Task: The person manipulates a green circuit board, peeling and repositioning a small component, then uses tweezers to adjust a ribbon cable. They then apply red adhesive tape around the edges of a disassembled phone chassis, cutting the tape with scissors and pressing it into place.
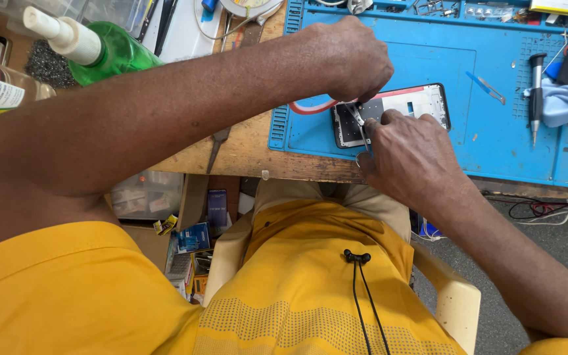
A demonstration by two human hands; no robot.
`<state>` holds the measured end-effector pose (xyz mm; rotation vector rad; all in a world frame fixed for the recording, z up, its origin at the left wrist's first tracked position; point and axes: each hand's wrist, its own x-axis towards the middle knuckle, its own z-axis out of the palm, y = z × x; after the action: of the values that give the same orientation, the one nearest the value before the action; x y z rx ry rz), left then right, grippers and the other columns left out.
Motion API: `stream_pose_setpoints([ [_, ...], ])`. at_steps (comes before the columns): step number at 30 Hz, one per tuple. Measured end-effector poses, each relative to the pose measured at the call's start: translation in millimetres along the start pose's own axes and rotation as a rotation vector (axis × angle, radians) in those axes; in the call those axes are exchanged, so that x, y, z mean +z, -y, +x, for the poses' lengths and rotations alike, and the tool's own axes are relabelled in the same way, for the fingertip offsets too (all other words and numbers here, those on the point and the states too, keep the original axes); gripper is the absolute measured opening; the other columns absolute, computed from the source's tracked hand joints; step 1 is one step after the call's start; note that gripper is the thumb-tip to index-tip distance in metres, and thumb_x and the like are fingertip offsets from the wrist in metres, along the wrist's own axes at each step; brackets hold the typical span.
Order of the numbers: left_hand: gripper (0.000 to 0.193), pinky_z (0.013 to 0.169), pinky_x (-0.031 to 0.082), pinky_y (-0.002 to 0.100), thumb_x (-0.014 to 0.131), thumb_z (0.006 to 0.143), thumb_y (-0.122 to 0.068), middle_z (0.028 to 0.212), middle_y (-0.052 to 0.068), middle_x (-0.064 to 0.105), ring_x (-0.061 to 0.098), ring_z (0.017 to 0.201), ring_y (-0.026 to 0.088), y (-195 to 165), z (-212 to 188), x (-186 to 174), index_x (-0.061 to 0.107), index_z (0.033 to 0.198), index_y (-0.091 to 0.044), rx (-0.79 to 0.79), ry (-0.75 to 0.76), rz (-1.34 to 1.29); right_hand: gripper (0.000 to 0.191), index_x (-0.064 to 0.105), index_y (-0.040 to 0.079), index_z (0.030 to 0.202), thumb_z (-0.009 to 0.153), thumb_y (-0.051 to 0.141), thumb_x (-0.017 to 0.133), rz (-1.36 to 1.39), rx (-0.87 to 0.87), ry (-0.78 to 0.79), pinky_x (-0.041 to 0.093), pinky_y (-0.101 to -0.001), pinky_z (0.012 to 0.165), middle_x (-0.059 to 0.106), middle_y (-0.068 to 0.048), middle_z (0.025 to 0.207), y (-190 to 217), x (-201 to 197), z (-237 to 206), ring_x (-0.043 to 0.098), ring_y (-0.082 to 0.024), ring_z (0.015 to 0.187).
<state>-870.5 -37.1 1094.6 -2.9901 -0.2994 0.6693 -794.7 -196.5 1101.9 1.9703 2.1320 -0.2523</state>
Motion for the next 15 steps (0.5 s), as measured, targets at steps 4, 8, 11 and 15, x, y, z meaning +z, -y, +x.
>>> stream_pose_setpoints([
  [4,0.026,0.077,0.061,0.044,0.076,0.088,-0.016,0.106,0.007,0.076,0.073,0.094,0.025,-2,-2,-3,0.079,0.110,-0.028,0.008,-0.012,0.038,0.033,0.070,-0.003,0.096,0.076,0.023,0.074,-0.007,-0.007,-0.013,0.060,-0.0449,0.068,0.071,-0.020,0.090,3,1,7,0.071,-0.032,0.071],
  [8,0.026,0.076,0.062,0.047,0.078,0.087,-0.020,0.109,0.014,0.075,0.074,0.098,0.030,-3,-1,-4,0.078,0.113,-0.019,-0.018,0.005,0.043,0.028,0.070,-0.003,0.094,0.078,0.021,0.072,0.002,0.005,-0.008,0.060,-0.0448,0.064,0.070,-0.021,0.087,7,1,9,0.071,-0.032,0.067],
  [11,0.029,0.078,0.061,0.050,0.078,0.086,-0.021,0.114,0.015,0.072,0.071,0.103,0.033,-5,0,-4,0.076,0.115,-0.018,-0.038,-0.006,0.032,0.032,0.071,-0.003,0.095,0.078,0.024,0.073,-0.012,0.003,0.008,0.060,-0.0452,0.063,0.070,-0.021,0.084,9,2,12,0.070,-0.033,0.066],
  [15,0.032,0.081,0.061,0.051,0.078,0.087,-0.024,0.120,0.014,0.069,0.069,0.107,0.035,-6,0,-3,0.075,0.118,-0.017,-0.044,-0.007,0.023,0.033,0.071,-0.004,0.097,0.081,0.025,0.071,-0.037,0.011,0.039,0.060,-0.0448,0.065,0.070,-0.021,0.085,10,4,14,0.070,-0.031,0.066],
])
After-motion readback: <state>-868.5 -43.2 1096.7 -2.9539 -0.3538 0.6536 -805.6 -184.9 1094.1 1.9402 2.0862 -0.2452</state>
